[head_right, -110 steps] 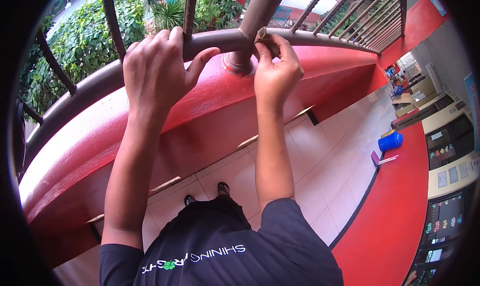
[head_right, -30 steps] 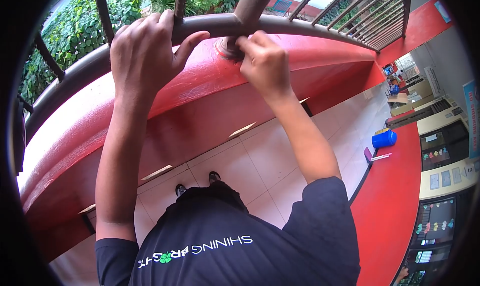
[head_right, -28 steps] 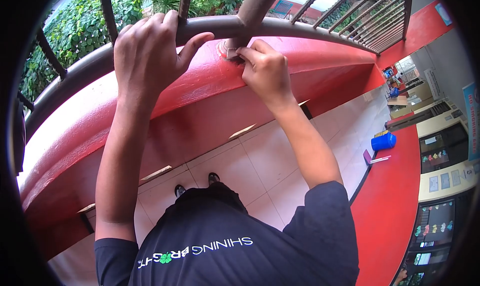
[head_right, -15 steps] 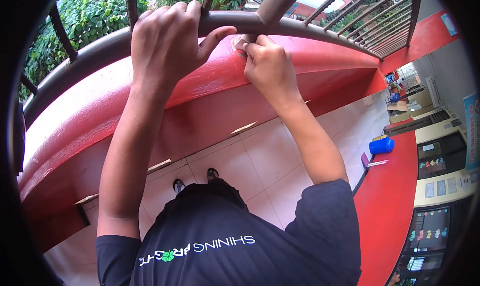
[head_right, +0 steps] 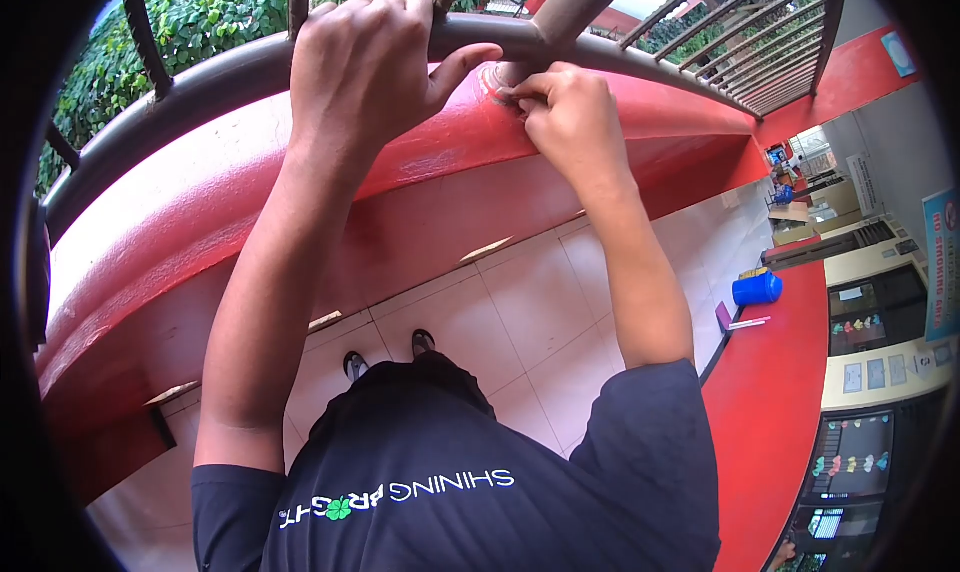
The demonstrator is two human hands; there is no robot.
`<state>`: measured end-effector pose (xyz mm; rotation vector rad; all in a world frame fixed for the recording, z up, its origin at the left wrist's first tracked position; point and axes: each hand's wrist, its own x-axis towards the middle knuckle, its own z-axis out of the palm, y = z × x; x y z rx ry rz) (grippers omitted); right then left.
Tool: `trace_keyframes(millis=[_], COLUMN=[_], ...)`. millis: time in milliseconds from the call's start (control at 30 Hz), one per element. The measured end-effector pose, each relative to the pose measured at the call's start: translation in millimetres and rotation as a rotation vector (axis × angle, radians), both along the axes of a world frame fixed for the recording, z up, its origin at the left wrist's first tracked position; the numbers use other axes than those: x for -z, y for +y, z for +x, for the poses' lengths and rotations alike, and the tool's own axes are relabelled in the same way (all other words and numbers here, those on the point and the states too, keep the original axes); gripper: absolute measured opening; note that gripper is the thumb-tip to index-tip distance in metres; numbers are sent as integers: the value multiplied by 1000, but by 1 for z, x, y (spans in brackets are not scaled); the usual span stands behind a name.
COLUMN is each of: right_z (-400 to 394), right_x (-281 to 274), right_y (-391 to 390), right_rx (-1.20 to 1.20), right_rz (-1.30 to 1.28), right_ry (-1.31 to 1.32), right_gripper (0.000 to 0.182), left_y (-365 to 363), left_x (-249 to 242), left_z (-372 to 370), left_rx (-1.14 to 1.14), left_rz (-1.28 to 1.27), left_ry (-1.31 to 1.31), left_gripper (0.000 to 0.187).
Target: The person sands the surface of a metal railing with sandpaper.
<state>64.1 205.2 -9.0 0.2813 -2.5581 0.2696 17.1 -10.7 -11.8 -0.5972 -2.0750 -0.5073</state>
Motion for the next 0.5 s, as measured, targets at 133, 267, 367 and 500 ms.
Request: trace_keyframes(millis=[133,267,367,500], right_z=[3,5,0,1], right_x=[-1,-1,5,-5], right_y=[3,2,0,2], right_rx=[93,-17,-32,-7], right_rz=[-6,53,47,-14], right_ry=[218,60,143,272], right_gripper=[14,14,15,17], left_y=[2,1,2,1], left_x=[-1,-2,0,0], left_z=[1,1,1,0], left_rx=[-32,-32,-45,-40], left_rz=[-32,-43,-53,-61], left_ry=[19,-27,-35,-8], left_gripper=[57,59,59,60])
